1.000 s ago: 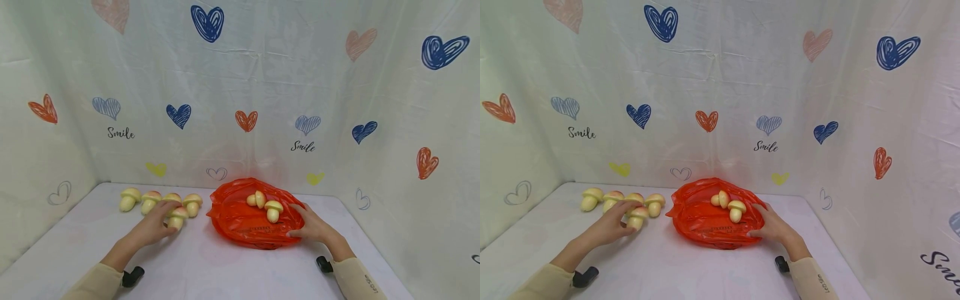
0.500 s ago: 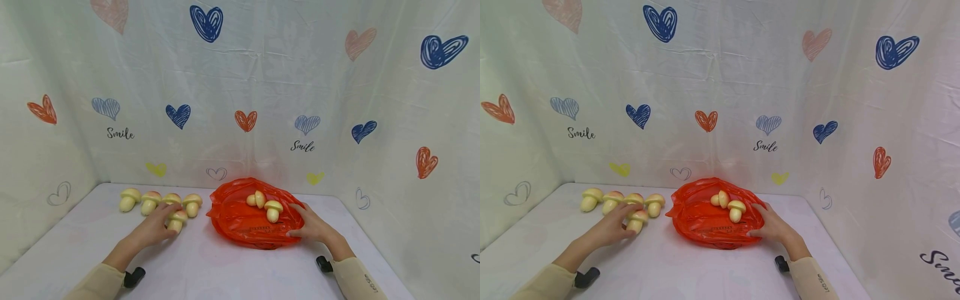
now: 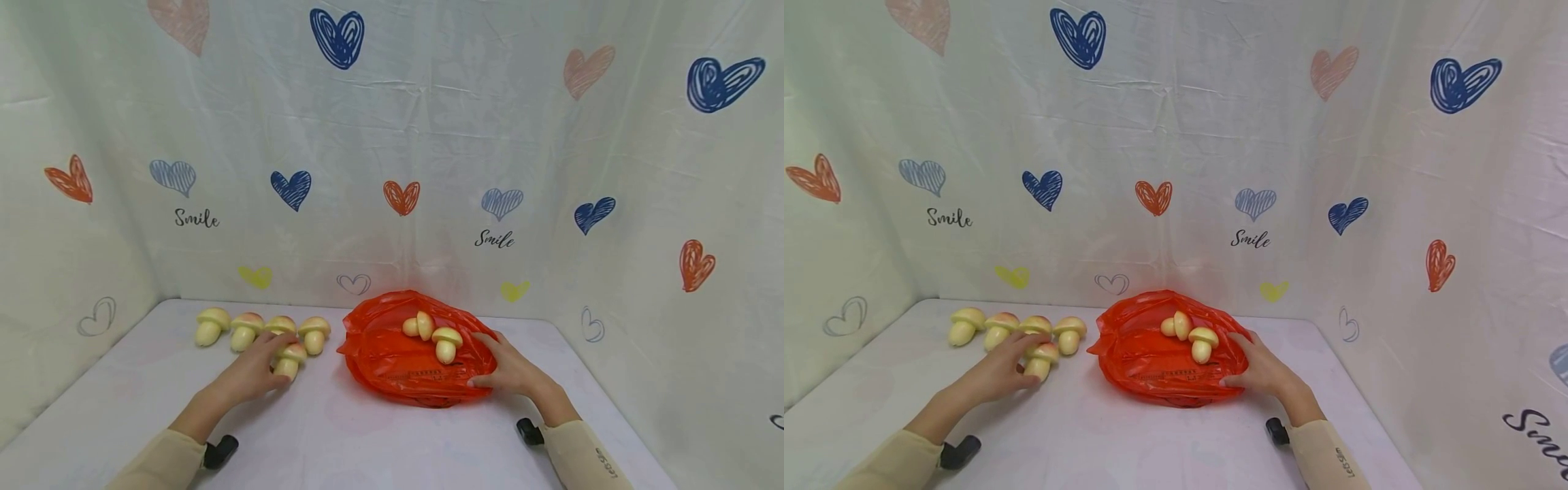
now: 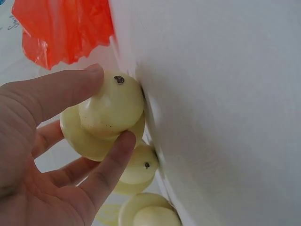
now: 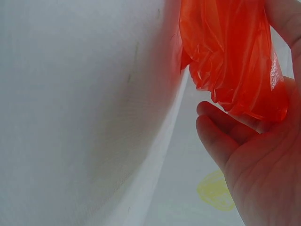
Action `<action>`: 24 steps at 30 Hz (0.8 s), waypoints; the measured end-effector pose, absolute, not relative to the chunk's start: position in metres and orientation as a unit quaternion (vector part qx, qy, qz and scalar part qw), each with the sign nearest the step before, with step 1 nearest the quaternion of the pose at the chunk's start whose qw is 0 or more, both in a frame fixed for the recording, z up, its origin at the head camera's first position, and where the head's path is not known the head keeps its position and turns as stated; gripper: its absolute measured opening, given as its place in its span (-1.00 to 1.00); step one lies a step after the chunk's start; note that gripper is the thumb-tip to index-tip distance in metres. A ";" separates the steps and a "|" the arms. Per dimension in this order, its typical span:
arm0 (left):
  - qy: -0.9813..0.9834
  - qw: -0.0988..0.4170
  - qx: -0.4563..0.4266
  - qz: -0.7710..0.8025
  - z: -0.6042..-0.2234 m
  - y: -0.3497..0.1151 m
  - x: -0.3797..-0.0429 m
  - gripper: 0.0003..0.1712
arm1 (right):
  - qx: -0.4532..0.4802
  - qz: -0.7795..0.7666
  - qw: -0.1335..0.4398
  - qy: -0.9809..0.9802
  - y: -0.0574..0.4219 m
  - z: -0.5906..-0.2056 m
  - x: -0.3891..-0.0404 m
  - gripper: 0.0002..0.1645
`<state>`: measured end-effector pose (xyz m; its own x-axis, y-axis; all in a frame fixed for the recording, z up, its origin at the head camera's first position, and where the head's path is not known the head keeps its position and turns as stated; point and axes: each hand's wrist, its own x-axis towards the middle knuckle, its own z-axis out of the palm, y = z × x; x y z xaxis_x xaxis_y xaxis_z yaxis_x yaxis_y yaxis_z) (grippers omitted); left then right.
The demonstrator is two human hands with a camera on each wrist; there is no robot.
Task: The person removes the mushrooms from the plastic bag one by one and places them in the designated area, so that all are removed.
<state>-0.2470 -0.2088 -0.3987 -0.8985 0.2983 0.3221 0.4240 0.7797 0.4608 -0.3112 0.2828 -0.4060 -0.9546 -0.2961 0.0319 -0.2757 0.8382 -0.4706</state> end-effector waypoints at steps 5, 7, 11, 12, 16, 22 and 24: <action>-0.936 0.115 -0.196 -0.269 -0.398 -0.209 -0.247 -0.27 | -0.151 -0.244 0.022 0.958 0.283 -0.405 -0.311 0.17; -0.935 0.119 -0.198 -0.270 -0.398 -0.209 -0.247 -0.27 | -0.151 -0.244 0.021 0.958 0.283 -0.405 -0.311 0.17; -0.933 0.128 -0.201 -0.270 -0.398 -0.209 -0.246 -0.27 | -0.150 -0.244 0.021 0.958 0.283 -0.406 -0.311 0.16; -0.933 0.130 -0.202 -0.269 -0.397 -0.209 -0.245 -0.27 | -0.150 -0.243 0.021 0.958 0.283 -0.406 -0.311 0.17; -0.930 0.138 -0.207 -0.269 -0.396 -0.209 -0.243 -0.27 | -0.151 -0.242 0.019 0.958 0.283 -0.406 -0.311 0.16; -0.929 0.137 -0.204 -0.276 -0.397 -0.212 -0.243 -0.25 | -0.158 -0.242 0.014 0.957 0.284 -0.405 -0.310 0.14; -0.930 0.136 -0.202 -0.276 -0.397 -0.214 -0.243 -0.24 | -0.158 -0.241 0.014 0.957 0.284 -0.405 -0.311 0.14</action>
<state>-0.2434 -0.2137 -0.3966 -0.8816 0.3000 0.3643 0.4500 0.7668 0.4577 -0.3106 0.2840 -0.4050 -0.9495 -0.3097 0.0497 -0.2963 0.8337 -0.4660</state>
